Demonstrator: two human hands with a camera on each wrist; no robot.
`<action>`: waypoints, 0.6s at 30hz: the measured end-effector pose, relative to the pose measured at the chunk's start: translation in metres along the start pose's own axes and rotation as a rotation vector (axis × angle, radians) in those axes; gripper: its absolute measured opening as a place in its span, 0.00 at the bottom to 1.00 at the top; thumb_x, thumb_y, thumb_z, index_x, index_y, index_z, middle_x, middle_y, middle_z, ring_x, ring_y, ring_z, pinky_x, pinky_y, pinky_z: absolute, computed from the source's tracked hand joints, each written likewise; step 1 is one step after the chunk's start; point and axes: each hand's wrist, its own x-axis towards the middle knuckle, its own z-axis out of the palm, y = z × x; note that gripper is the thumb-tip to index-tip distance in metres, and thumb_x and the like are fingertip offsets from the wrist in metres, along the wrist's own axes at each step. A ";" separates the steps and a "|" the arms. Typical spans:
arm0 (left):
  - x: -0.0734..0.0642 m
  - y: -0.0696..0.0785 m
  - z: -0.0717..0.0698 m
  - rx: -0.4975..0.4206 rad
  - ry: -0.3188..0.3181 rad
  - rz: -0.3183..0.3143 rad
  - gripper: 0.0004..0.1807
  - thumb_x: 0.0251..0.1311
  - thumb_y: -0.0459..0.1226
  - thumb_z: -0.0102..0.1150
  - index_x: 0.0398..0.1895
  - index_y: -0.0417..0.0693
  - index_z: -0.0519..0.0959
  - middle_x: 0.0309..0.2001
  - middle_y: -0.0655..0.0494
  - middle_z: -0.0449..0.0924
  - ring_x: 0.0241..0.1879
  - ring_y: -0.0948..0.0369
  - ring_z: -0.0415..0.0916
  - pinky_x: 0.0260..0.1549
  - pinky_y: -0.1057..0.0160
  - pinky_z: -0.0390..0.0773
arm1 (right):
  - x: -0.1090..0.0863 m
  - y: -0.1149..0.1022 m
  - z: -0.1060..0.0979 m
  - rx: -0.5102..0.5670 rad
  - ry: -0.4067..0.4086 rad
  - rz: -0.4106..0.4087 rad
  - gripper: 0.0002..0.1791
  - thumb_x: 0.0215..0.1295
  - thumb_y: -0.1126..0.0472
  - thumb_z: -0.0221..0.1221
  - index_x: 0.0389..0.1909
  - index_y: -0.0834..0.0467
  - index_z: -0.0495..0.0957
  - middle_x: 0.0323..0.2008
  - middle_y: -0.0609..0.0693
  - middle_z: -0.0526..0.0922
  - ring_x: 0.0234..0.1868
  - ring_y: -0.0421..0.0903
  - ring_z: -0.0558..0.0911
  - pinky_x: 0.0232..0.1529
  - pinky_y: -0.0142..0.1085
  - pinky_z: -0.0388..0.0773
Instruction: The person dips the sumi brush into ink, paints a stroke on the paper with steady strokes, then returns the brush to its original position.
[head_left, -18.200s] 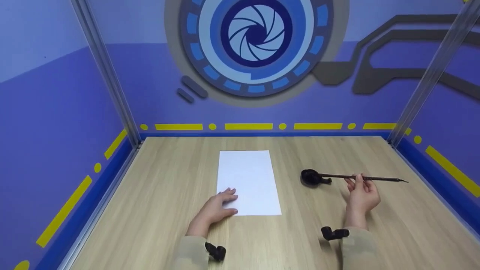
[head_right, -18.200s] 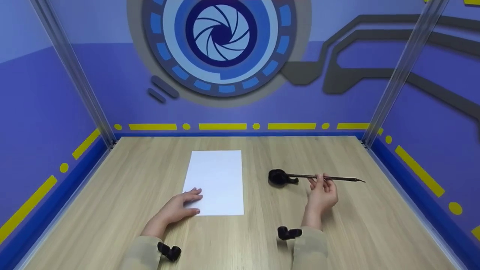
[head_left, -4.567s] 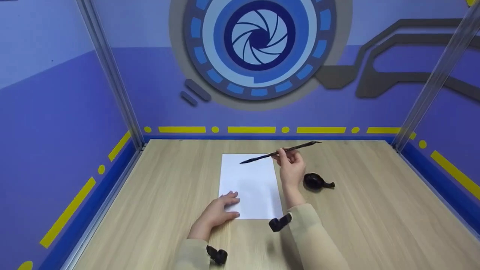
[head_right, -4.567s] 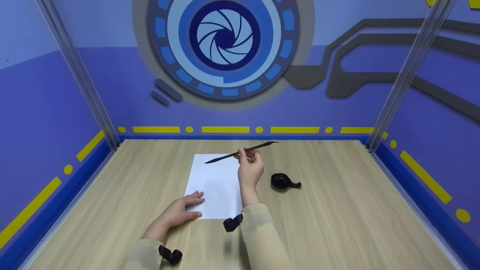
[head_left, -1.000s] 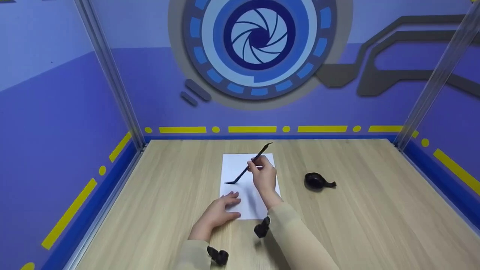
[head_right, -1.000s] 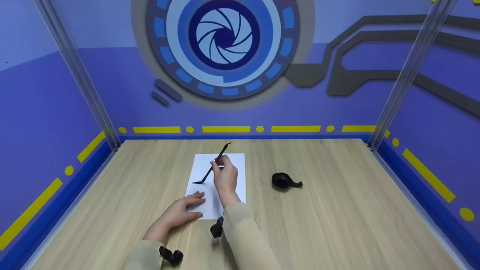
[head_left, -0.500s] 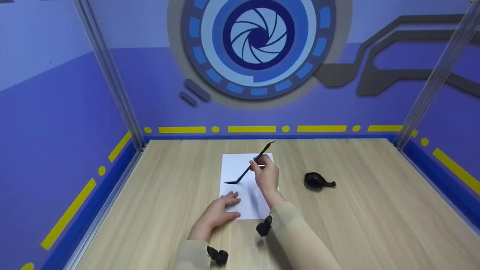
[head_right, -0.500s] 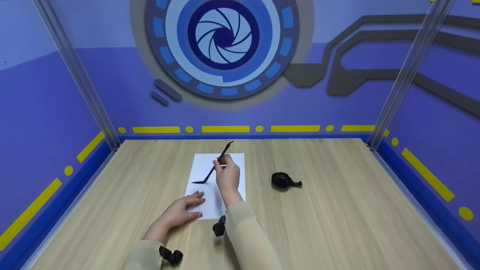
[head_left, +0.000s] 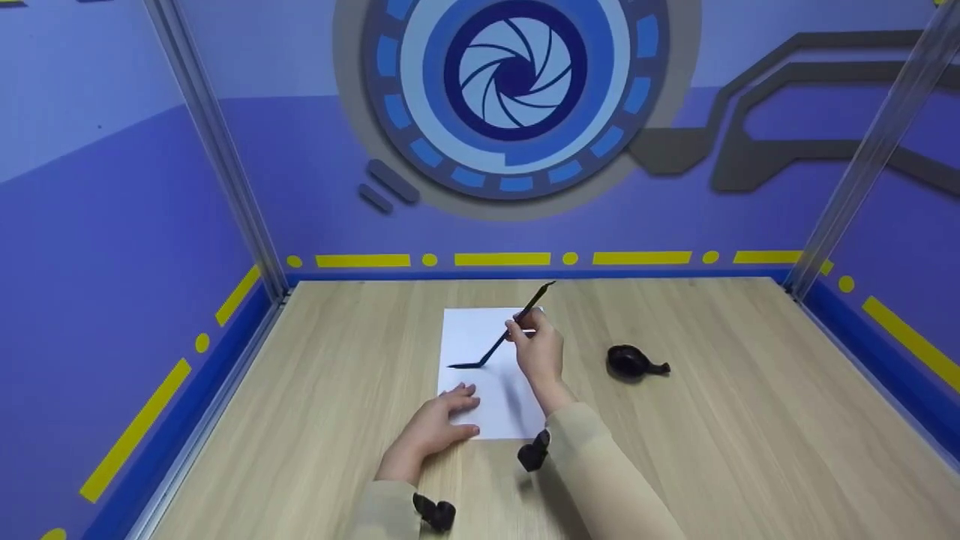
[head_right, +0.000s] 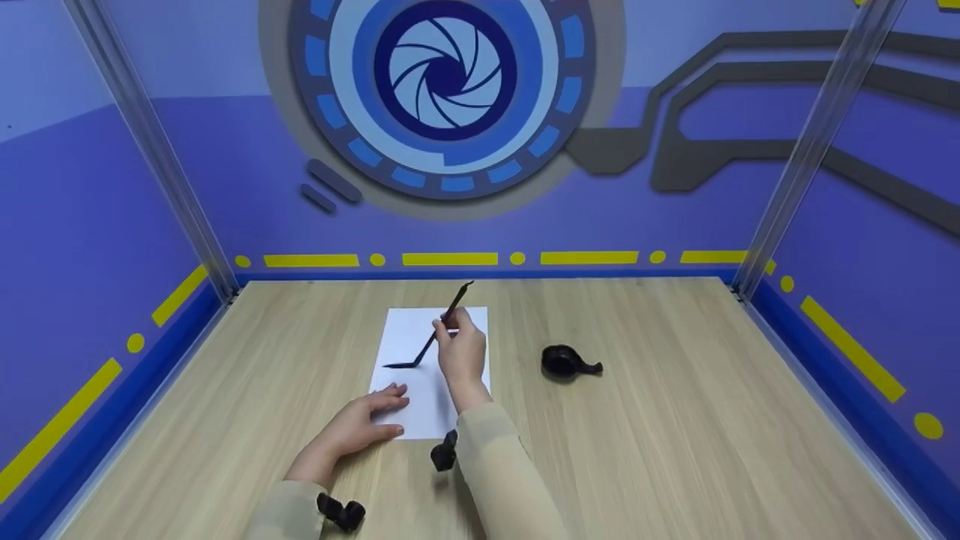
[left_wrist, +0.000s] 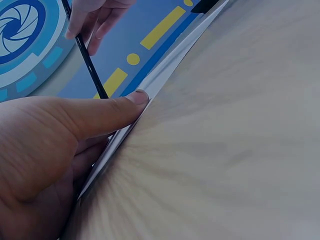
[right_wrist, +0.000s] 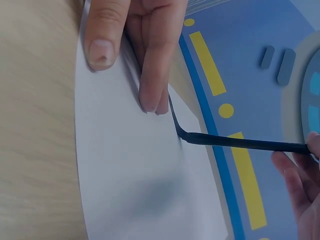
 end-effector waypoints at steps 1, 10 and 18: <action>0.000 0.000 0.000 0.001 0.000 -0.002 0.27 0.61 0.36 0.70 0.63 0.36 0.79 0.73 0.43 0.71 0.77 0.41 0.62 0.76 0.36 0.59 | 0.000 0.000 -0.001 0.006 0.002 -0.002 0.05 0.68 0.65 0.66 0.39 0.62 0.80 0.34 0.58 0.88 0.33 0.53 0.91 0.39 0.43 0.90; 0.001 0.001 0.001 -0.009 -0.006 -0.032 0.27 0.61 0.36 0.70 0.64 0.37 0.79 0.74 0.44 0.70 0.78 0.42 0.61 0.78 0.37 0.57 | 0.003 0.001 -0.007 0.039 0.016 -0.004 0.05 0.67 0.67 0.66 0.36 0.64 0.80 0.32 0.60 0.87 0.33 0.56 0.92 0.38 0.40 0.91; 0.000 0.000 0.001 -0.015 -0.005 -0.045 0.27 0.62 0.36 0.69 0.65 0.40 0.79 0.75 0.47 0.69 0.78 0.44 0.60 0.78 0.38 0.57 | 0.005 0.003 -0.014 0.000 0.014 0.008 0.04 0.68 0.66 0.66 0.37 0.63 0.80 0.33 0.59 0.87 0.33 0.54 0.91 0.39 0.40 0.90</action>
